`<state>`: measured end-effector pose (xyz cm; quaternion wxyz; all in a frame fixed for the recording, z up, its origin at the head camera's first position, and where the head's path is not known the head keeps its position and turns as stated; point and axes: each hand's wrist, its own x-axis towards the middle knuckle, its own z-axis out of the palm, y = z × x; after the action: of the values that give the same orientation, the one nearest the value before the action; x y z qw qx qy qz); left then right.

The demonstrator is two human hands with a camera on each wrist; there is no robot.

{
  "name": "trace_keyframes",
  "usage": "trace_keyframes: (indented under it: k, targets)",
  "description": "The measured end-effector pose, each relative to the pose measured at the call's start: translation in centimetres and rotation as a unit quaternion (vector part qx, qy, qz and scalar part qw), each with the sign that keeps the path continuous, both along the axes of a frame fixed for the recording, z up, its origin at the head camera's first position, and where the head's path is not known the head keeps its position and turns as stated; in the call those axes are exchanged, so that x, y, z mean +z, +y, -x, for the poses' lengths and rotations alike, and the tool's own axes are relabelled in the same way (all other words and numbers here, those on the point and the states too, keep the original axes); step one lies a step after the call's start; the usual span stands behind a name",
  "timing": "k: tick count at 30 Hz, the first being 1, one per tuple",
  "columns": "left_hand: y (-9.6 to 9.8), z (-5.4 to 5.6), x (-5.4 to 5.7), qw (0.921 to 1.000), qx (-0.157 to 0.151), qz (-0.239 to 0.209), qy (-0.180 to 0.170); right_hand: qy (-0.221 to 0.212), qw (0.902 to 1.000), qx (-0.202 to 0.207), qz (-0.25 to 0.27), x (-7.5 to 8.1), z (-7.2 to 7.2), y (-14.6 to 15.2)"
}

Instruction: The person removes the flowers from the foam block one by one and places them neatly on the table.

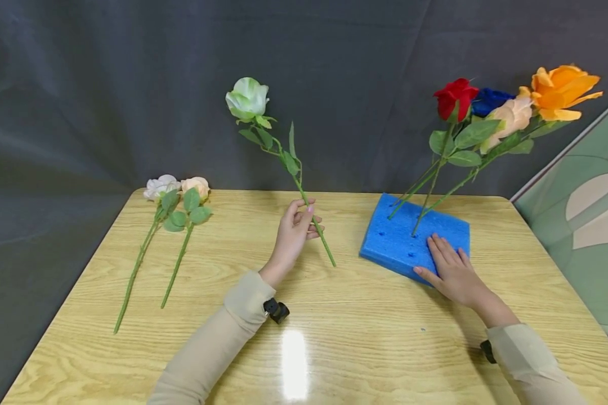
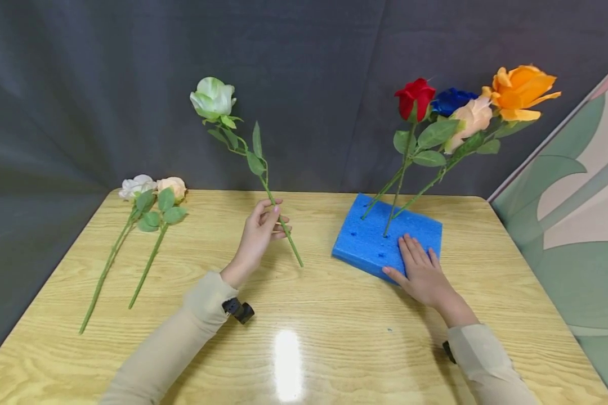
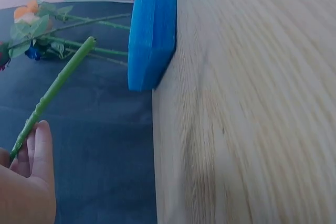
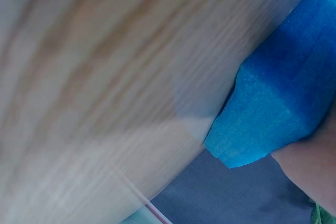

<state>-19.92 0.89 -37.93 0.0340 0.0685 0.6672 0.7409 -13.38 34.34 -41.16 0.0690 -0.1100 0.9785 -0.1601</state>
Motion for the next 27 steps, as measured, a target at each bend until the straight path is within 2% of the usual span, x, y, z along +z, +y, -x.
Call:
trace_keyframes:
  k: [5,13,20,27]
  targets:
    - [-1.5,0.0,0.0,0.9998,0.010,0.019,0.002,0.000,1.0000,-0.002,-0.001,0.0,0.0,0.1]
    - [-4.3,-0.2,-0.3,0.9982,0.028,0.049,-0.019,0.001,1.0000,0.001,0.004,0.1,-0.1,-0.1]
    - [-7.1,-0.7,-0.8,0.9945,0.019,0.098,-0.033,0.001,1.0000,-0.001,0.001,0.3,-0.1,-0.2]
    - [-9.6,-1.2,-1.3,0.9894,0.006,0.141,-0.032,0.004,1.0000,-0.003,0.000,0.2,-0.1,-0.2]
